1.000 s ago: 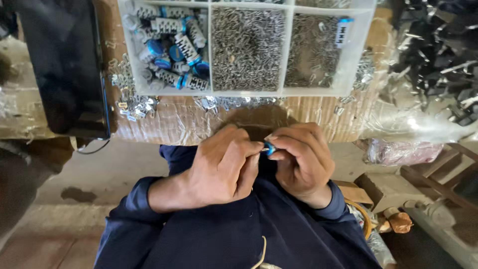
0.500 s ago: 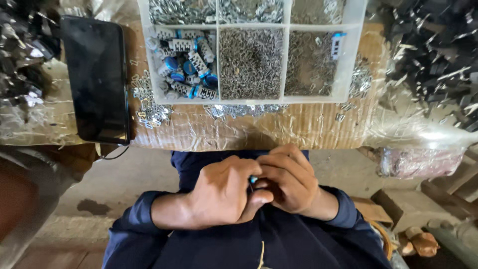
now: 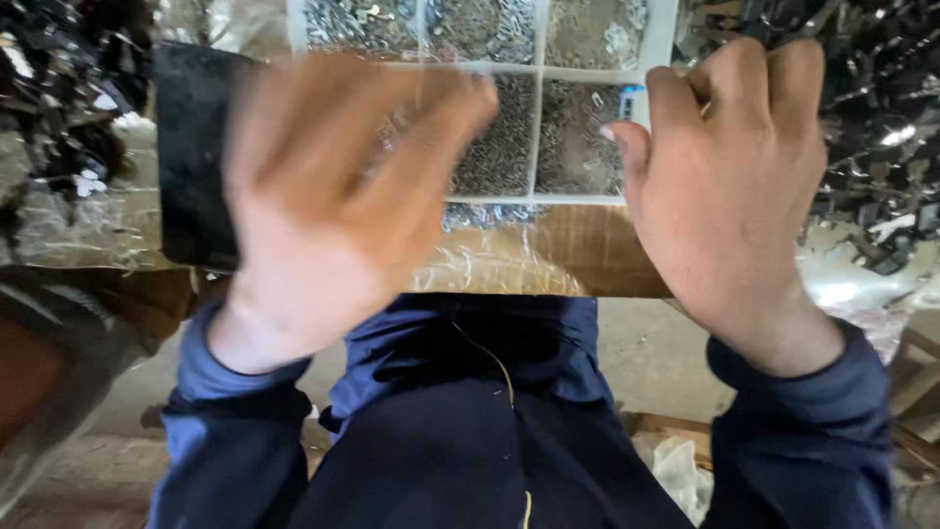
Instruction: The person sits at a workbench assembling small cylindrical hardware parts. They hold a blue-capped component in one hand, pick small metal pins from a compartment organizer box, and press the pins into the component by hand, occasionally using pliers, repeating the assembly cycle for successive parts.
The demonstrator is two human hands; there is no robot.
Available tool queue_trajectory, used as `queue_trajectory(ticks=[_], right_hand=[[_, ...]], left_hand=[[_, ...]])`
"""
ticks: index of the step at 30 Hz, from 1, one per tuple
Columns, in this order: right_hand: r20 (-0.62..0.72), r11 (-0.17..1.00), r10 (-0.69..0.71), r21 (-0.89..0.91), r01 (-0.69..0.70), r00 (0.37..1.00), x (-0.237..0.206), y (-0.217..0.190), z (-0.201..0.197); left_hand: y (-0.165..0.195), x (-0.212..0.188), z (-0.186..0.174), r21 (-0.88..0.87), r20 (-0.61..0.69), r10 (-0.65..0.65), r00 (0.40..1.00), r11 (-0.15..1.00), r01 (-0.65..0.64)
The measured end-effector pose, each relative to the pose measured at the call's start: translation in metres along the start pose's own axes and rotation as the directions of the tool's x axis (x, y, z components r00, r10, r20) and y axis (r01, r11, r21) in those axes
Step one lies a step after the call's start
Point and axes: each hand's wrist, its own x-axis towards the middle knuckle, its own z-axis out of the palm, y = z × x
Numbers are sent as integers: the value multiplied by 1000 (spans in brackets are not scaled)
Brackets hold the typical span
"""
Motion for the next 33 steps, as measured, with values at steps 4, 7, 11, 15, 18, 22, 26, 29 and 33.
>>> queue_trajectory(ticks=[4, 7, 11, 15, 18, 22, 26, 29, 33], right_hand=[[3, 998, -41, -37, 41, 999, 19, -9, -11], [19, 995, -69, -65, 70, 997, 29, -11, -13], [-39, 978, -146, -156, 139, 988, 35, -17, -10], [15, 967, -192, -168, 191, 981, 41, -21, -16], [32, 972, -205, -111, 208, 978, 47, -24, -23], [57, 984, -173, -41, 175, 983, 49, -28, -29], [88, 977, -133, -154, 145, 987, 55, -33, -20], [175, 995, -94, -19, 99, 980, 59, -29, -31], [41, 874, -102, 482, 69, 994, 65, -23, -59]], left_hand=[[8, 7, 15, 171, 157, -84, 984, 984, 56], [2, 9, 31, 172, 210, -120, 970, 981, 84], [-8, -3, 44, 126, 83, -61, 995, 991, 51], [-8, -10, 47, 72, 92, -100, 991, 993, 94], [-5, -7, 44, 81, 122, -117, 986, 991, 107], [-2, -2, 42, 9, 12, -118, 993, 993, 118], [-1, 0, 42, 54, 107, -115, 988, 993, 110], [0, 2, 41, 90, 120, -111, 987, 991, 100], [3, 7, 38, 37, 32, -134, 991, 990, 132]])
